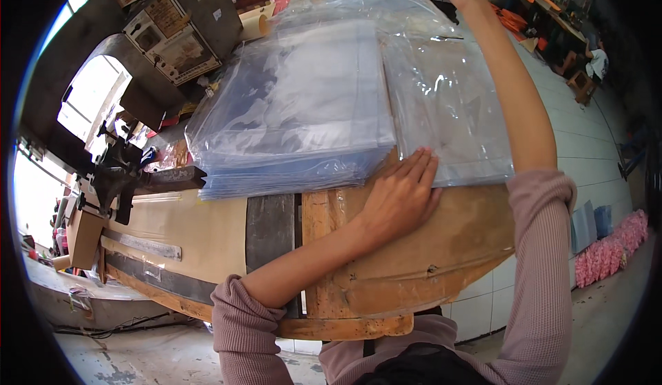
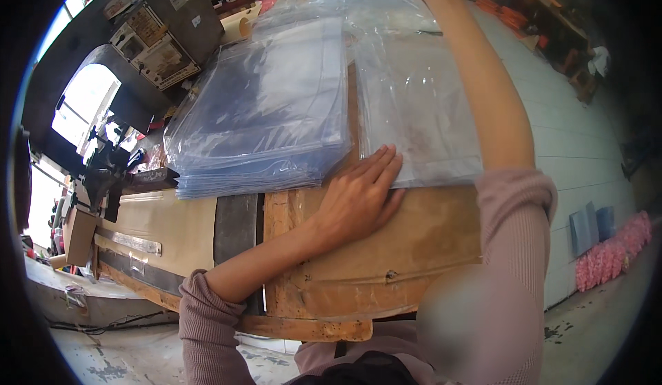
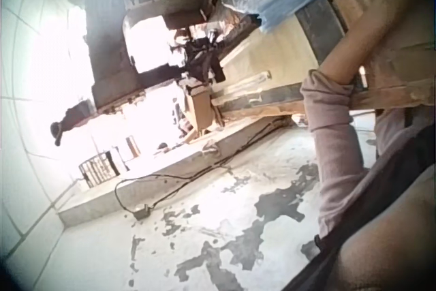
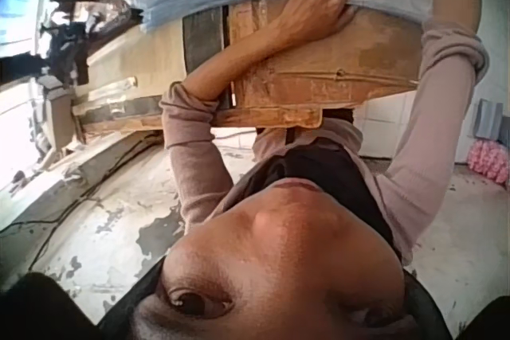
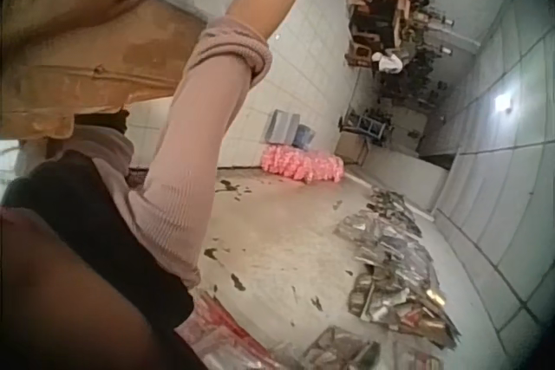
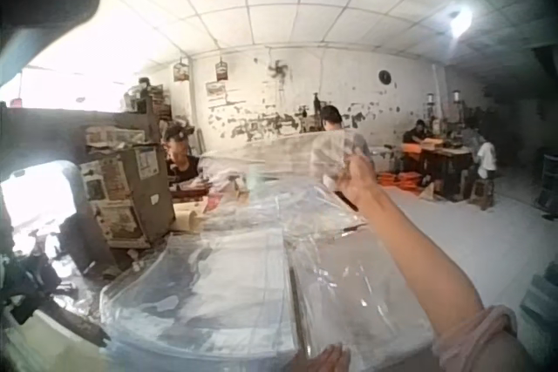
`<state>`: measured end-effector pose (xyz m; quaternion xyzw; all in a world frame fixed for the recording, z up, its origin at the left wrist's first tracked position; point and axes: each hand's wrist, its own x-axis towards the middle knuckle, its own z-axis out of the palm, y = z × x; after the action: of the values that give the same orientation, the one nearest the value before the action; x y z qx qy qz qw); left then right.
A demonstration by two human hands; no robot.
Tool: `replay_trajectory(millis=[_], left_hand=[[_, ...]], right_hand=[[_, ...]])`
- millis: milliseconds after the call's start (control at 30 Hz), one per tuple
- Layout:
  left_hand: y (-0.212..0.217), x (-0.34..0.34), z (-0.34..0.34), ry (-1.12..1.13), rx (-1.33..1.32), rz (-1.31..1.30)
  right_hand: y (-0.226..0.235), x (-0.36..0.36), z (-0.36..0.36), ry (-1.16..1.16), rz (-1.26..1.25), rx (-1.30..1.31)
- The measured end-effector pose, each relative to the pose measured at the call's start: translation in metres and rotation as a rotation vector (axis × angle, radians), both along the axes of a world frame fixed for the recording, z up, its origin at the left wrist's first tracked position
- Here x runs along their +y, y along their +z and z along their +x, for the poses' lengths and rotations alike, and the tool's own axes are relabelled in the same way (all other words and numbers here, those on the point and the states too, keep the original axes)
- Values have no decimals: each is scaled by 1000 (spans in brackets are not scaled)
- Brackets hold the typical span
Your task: The person folds large clear plastic bags by hand, smoothing each one out on a wooden table before stacking it on top of a pile of already folded bags.
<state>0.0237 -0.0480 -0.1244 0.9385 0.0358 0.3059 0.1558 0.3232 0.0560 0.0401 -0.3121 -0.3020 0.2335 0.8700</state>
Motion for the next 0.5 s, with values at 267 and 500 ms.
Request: replay_trajectory(millis=[267, 500], left_hand=[[13, -1, 2, -72, -201, -187], [60, -25, -72, -446, -343, -1769]], right_hand=[[-44, -270, -83, 3, 180, -272], [-125, -392, -62, 342, -312, -460]])
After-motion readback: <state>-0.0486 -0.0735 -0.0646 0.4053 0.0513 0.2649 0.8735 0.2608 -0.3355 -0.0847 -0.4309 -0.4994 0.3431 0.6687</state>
